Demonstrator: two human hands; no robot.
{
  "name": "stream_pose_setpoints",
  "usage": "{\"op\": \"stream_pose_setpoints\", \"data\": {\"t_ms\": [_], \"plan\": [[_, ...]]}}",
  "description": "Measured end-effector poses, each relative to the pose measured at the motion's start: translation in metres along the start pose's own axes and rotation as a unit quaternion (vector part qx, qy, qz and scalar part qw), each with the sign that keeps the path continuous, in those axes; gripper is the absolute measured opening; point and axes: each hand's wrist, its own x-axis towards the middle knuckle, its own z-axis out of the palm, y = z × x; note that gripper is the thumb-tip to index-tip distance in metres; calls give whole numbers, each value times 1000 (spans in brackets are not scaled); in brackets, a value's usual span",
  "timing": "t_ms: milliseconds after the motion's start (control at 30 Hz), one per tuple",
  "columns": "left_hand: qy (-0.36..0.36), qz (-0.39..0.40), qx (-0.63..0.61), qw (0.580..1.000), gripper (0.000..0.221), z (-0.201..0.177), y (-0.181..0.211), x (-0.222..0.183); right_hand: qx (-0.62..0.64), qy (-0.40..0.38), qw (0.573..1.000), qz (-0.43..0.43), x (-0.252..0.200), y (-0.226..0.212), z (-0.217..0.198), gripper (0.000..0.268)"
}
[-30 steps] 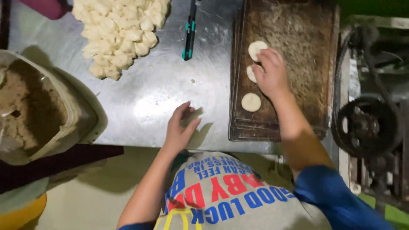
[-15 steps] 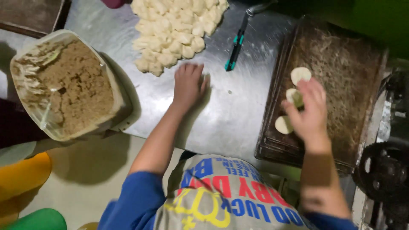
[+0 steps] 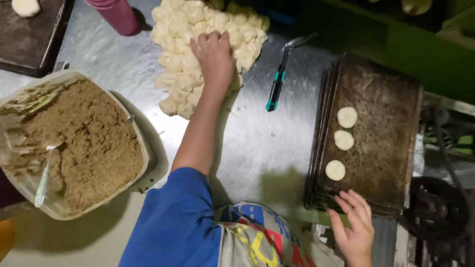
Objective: A person in a bakery production area is manually filling small portions of dough with a savory mixture, sealing them into round buns, and arranging them on a baking tray for baking.
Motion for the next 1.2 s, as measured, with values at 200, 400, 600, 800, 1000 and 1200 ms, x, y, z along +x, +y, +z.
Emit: {"op": "stream_pose_setpoints", "data": {"t_ms": [200, 400, 600, 800, 1000, 1200], "plan": [[-37, 80, 52, 995, 23, 101, -8, 27, 30, 38, 997, -59, 13, -4, -2, 30], [-56, -15, -233, 971, 10, 27, 55, -39, 161, 77, 975, -132, 50, -14, 4, 24], [-237, -85, -436, 864, 30, -126, 161, -187, 456, -67, 875, 147, 75, 18, 102, 47], [-58, -327, -567, 754, 12, -169, 141, -257, 496, -122, 860, 13, 82, -5, 153, 26], [168, -404, -419, 796, 13, -217, 96, -284, 393, -281, 876, 9, 59, -104, 179, 13], [184, -357, -531, 747, 23, -284, 72, -291, 739, -381, 505, 231, 55, -164, 172, 3]]}}
